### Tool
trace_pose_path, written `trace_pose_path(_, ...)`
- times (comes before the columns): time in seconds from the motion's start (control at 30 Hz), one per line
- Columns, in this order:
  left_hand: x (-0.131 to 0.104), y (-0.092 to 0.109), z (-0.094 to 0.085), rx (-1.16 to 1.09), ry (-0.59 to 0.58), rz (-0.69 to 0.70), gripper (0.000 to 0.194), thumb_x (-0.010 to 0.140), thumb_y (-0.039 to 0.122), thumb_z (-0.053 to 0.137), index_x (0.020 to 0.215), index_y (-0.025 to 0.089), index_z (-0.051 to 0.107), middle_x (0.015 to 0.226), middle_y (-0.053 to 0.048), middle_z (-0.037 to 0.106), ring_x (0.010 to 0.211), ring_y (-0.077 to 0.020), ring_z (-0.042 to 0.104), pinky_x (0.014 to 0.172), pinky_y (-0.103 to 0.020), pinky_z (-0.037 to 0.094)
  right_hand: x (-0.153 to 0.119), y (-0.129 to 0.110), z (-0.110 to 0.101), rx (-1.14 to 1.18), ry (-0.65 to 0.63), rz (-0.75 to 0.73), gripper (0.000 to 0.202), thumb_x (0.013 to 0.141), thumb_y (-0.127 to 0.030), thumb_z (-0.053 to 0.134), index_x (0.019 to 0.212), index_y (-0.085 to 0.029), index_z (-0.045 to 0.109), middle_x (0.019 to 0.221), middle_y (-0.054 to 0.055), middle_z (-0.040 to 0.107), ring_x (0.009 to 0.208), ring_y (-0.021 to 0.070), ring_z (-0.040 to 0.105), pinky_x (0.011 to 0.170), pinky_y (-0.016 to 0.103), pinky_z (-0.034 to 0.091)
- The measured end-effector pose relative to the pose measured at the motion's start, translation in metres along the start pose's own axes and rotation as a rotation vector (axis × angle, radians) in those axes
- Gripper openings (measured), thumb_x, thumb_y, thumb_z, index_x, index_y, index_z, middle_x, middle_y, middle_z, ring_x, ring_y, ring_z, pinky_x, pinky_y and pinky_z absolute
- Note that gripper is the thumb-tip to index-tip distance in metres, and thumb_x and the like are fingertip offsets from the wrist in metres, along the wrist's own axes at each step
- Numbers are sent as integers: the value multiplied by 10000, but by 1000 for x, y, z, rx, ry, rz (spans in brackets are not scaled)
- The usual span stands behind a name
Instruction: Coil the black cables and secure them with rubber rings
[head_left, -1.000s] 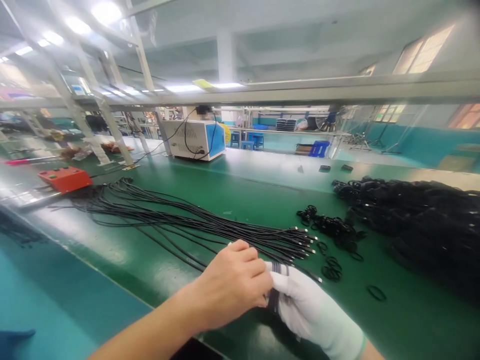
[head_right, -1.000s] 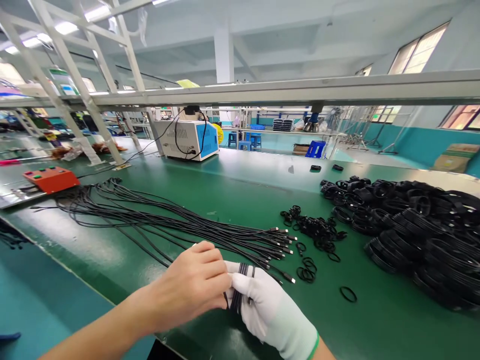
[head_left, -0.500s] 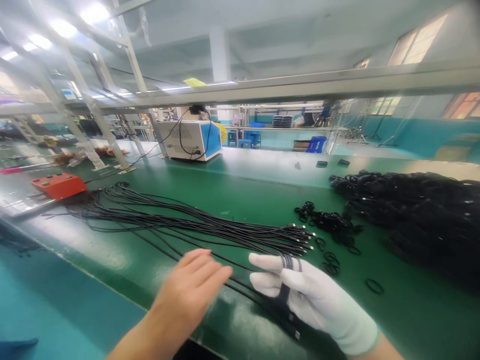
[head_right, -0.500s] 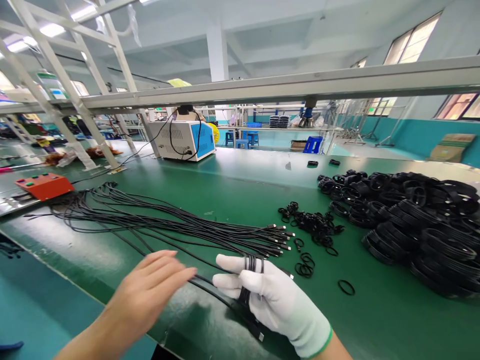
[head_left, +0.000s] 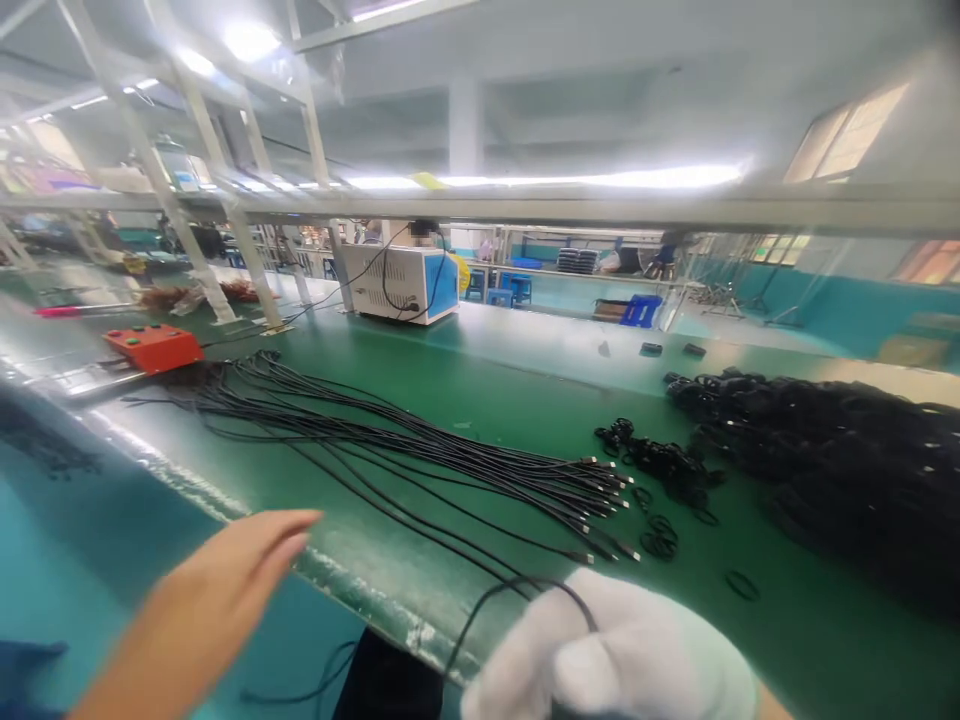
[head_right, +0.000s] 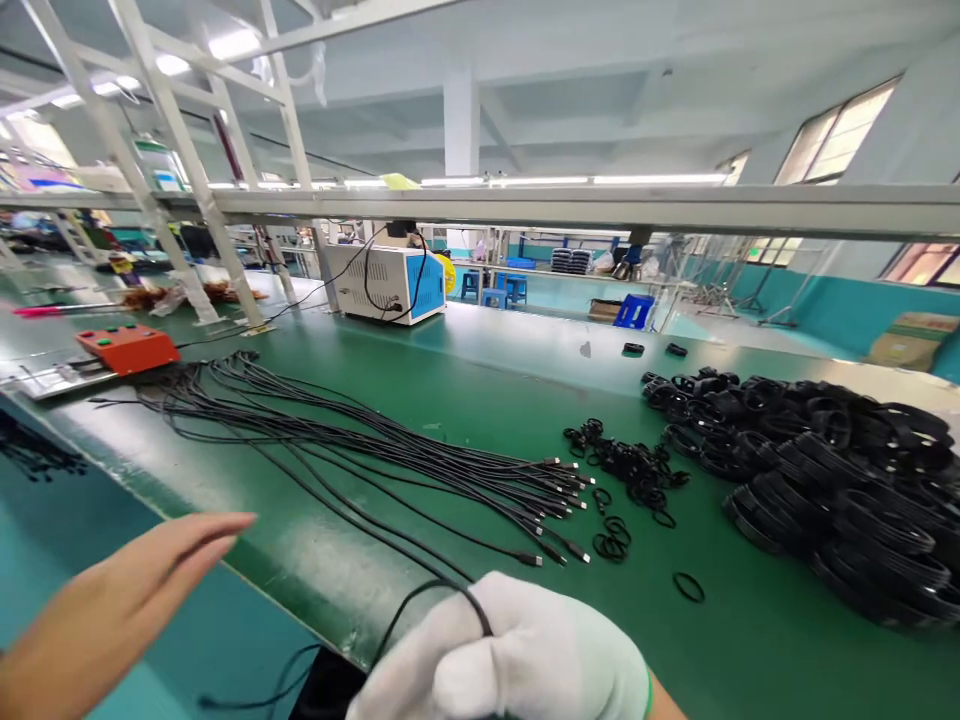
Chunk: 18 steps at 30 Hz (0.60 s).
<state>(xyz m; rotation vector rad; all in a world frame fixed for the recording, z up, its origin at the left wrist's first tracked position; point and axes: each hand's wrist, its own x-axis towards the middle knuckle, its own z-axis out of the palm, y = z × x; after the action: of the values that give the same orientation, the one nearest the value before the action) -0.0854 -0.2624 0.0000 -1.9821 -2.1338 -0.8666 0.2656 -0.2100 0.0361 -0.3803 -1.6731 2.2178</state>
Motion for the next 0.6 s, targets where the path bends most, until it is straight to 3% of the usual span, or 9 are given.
trace_pose_path(0.03,16,45,-3,-164,-134,37,266,866,404,484,1092,332,605,1117,44,636,1017,-186,568,921,-325,434,0,0,3,125,-86,39,475,794,-412,571,1062,-26,643,1022,193,659,958,288,623,876,403,437)
trace_pose_path(0.1,42,122,-4,-529,-401,203,299,906,342,401,1132,300,592,1160,19,611,1057,-165,536,956,-292,401,-1,5,2,273,-123,110,516,734,-425,635,1039,-8,643,968,198,672,883,274,649,829,386,460)
trace_pose_path(0.17,54,174,1,-756,-752,304,308,901,317,396,1111,249,611,1037,-13,649,937,-154,576,837,-246,459,-4,14,-5,346,-52,112,533,716,-437,650,1048,-21,630,916,184,686,784,234,670,767,362,486)
trace_pose_path(0.2,57,190,6,-779,-839,311,298,894,302,400,1067,229,632,933,-12,660,848,-145,586,757,-227,471,-7,20,-9,380,0,95,539,728,-449,634,1060,-24,617,904,186,689,748,221,676,727,347,496)
trace_pose_path(0.23,59,200,10,-761,-867,308,280,884,295,413,1022,220,646,839,-2,653,771,-136,579,685,-212,464,-10,25,-13,413,41,85,541,745,-455,614,1072,-24,603,898,193,690,722,213,679,684,326,502)
trace_pose_path(0.37,66,212,26,-607,-682,393,167,811,241,520,867,233,677,781,31,624,730,-122,548,637,-198,408,-16,36,-22,546,49,90,564,760,-452,604,1105,-7,565,917,225,681,709,217,687,578,255,494)
trace_pose_path(0.5,77,216,31,-585,-731,501,148,783,169,545,728,209,676,758,35,613,721,-106,554,663,-193,399,-9,35,-21,589,-10,63,578,747,-437,628,1155,-39,534,1019,221,656,829,267,674,640,328,505)
trace_pose_path(0.6,84,216,28,-530,-721,517,154,797,181,539,729,211,674,737,41,591,699,-99,541,646,-195,389,-4,34,-20,629,-25,18,705,734,-572,598,1182,-34,517,1043,218,644,876,284,657,712,377,489)
